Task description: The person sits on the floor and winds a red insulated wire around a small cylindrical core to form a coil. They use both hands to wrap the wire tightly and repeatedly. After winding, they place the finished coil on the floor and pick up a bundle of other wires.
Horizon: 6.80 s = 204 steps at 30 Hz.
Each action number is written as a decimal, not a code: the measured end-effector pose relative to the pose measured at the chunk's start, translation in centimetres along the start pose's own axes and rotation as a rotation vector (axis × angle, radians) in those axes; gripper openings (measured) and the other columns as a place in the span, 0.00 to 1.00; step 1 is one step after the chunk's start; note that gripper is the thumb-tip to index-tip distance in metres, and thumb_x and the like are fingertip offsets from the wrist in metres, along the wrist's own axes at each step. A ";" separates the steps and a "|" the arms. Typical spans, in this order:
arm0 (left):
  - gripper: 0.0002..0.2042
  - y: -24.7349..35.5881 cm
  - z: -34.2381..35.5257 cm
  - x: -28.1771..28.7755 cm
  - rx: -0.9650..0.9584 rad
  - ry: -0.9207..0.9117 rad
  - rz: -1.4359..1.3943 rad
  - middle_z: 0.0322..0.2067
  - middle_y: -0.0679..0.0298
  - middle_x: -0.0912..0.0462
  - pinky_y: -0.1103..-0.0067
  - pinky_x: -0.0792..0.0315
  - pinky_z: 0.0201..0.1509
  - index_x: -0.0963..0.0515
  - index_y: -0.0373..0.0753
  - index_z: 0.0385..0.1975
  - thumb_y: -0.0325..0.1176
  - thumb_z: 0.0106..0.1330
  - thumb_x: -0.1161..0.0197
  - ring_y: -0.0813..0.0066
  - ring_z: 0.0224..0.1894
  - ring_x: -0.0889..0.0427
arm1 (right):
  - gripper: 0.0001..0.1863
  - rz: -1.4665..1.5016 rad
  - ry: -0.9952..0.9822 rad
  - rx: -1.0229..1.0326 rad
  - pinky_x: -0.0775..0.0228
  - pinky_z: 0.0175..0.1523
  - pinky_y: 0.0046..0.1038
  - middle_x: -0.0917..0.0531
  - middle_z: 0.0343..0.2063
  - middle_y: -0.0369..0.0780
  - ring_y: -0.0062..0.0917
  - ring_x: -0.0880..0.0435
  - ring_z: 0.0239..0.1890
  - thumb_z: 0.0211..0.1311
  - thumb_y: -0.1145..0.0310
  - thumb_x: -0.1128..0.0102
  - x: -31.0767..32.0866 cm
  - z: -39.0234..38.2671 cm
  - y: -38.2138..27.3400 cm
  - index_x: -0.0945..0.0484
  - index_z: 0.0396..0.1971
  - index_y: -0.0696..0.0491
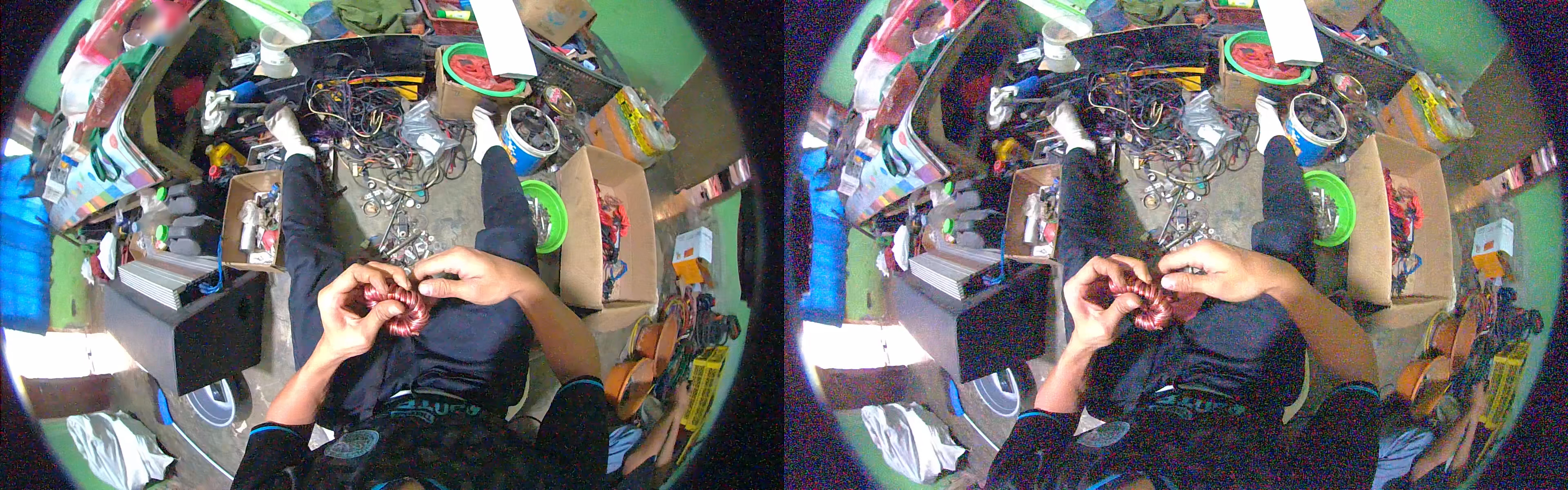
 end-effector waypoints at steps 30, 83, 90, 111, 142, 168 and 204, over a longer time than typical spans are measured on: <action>0.10 -2.1 1.4 0.7 0.004 0.083 0.648 0.36 0.56 0.19 0.77 0.27 0.46 0.22 0.31 0.39 0.22 0.56 0.37 0.67 0.39 0.19 | 0.07 -1.336 0.400 0.331 0.24 0.34 0.30 0.22 0.29 0.39 0.29 0.19 0.33 0.48 0.68 0.41 -3.0 0.0 -5.9 0.21 0.24 0.56; 0.18 0.0 4.2 -0.1 -0.272 -0.073 0.635 0.34 0.58 0.18 0.71 0.29 0.46 0.20 0.33 0.33 0.36 0.47 0.26 0.63 0.39 0.21 | 0.30 0.542 0.180 0.198 0.25 0.49 0.29 0.19 0.41 0.39 0.24 0.18 0.42 0.61 0.51 0.38 -1.6 0.3 4.8 0.29 0.53 0.60; 0.12 -0.1 3.1 -0.5 -0.022 -0.178 0.494 0.35 0.59 0.22 0.75 0.30 0.46 0.23 0.33 0.35 0.32 0.56 0.31 0.67 0.39 0.22 | 0.21 -0.483 0.564 0.200 0.37 0.26 0.26 0.27 0.17 0.36 0.19 0.30 0.21 0.41 0.64 0.22 2.8 -0.7 2.9 0.30 0.15 0.55; 0.10 -2.4 3.6 2.6 -0.008 0.225 0.545 0.35 0.59 0.17 0.80 0.24 0.45 0.25 0.31 0.39 0.24 0.60 0.33 0.77 0.39 0.19 | 0.13 -0.730 0.548 0.064 0.47 0.19 0.25 0.33 0.09 0.32 0.17 0.35 0.12 0.44 0.67 0.25 3.5 -4.8 -9.8 0.24 0.19 0.52; 0.12 -1.3 6.8 0.9 -0.111 0.147 0.798 0.35 0.56 0.15 0.80 0.24 0.41 0.21 0.31 0.44 0.27 0.62 0.36 0.74 0.36 0.16 | 0.13 -1.428 0.716 0.309 0.30 0.30 0.27 0.24 0.21 0.37 0.26 0.22 0.25 0.42 0.66 0.42 -1.6 0.6 -6.1 0.23 0.28 0.59; 0.15 -0.8 6.5 1.0 0.014 0.152 0.359 0.37 0.60 0.17 0.79 0.25 0.47 0.20 0.30 0.39 0.22 0.50 0.26 0.76 0.40 0.18 | 0.21 -0.191 0.938 0.236 0.25 0.39 0.31 0.20 0.28 0.42 0.34 0.18 0.31 0.47 0.75 0.33 -1.0 2.9 -1.1 0.28 0.43 0.55; 0.13 0.6 4.3 0.6 -0.043 -0.243 0.591 0.35 0.57 0.18 0.75 0.26 0.47 0.19 0.33 0.37 0.23 0.50 0.29 0.66 0.39 0.18 | 0.20 -0.479 0.654 0.206 0.44 0.25 0.20 0.26 0.19 0.33 0.12 0.34 0.22 0.47 0.74 0.31 8.8 -2.2 -2.2 0.38 0.12 0.54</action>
Point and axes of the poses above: each hand's wrist, its own z-axis towards the middle knuckle, its own x-axis out of the back of the hand, y = z × x, the point moved 1 cm from there along z, towards the middle knuckle
